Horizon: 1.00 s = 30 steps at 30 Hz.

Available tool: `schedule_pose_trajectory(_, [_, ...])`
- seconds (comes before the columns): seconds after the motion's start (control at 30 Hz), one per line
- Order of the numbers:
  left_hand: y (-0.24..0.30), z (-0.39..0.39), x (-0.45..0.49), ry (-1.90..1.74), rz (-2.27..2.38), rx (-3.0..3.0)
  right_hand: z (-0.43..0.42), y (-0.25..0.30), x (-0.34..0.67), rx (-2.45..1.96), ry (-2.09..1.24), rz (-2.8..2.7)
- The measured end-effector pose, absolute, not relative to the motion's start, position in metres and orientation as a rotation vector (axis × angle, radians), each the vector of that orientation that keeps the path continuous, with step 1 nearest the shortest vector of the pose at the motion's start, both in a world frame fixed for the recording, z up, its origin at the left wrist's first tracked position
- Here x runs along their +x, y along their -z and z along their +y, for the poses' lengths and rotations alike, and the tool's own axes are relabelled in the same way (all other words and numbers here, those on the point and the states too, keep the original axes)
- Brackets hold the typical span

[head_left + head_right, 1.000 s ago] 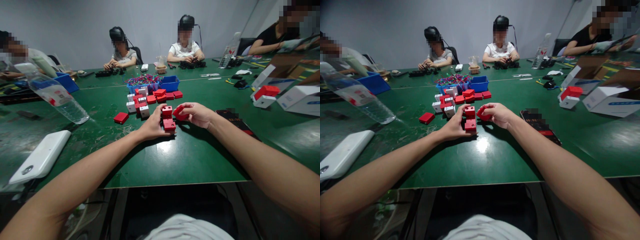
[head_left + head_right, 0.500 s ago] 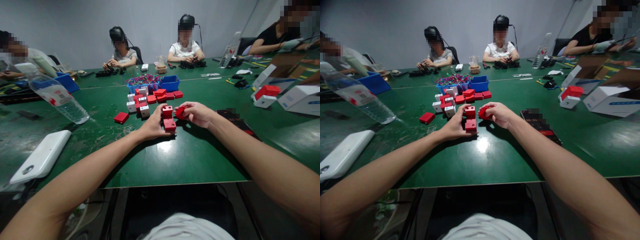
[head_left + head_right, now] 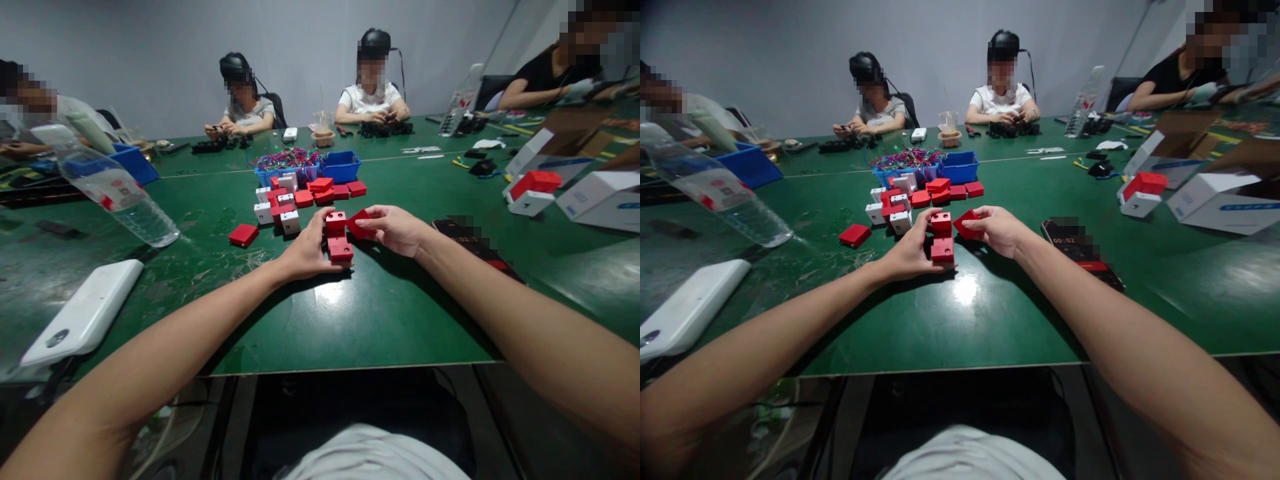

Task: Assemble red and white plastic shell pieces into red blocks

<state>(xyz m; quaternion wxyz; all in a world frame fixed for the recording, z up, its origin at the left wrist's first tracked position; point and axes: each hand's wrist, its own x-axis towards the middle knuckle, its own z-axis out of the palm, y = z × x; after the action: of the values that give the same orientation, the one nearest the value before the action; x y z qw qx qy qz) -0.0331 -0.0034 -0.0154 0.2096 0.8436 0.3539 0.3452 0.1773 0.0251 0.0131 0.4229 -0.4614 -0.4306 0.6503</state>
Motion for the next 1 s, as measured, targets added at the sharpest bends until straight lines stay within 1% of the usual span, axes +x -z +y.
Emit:
schedule_pose_trajectory(0.2, [0.0148,-0.0041,-0.0331,-0.951,0.998,2.336,0.0206,-0.0185,0.1744,-1.141,-1.548,-1.115])
schedule_pose_trajectory(0.43, [0.0148,-0.0041,-0.0327,-0.951,1.001,2.335,0.0186,-0.0150,0.1727,-1.157,-1.347,-1.298])
schedule_pose_trajectory(0.73, [0.0163,-0.0031,-0.0333,-0.957,0.994,2.326,0.0198,-0.0108,0.1729,-1.143,-1.341,-1.365])
schedule_pose_trajectory(1.0, [0.0183,-0.0021,-0.0330,-0.984,0.984,2.334,0.0166,-0.0177,0.1717,-1.280,-1.361,-1.327])
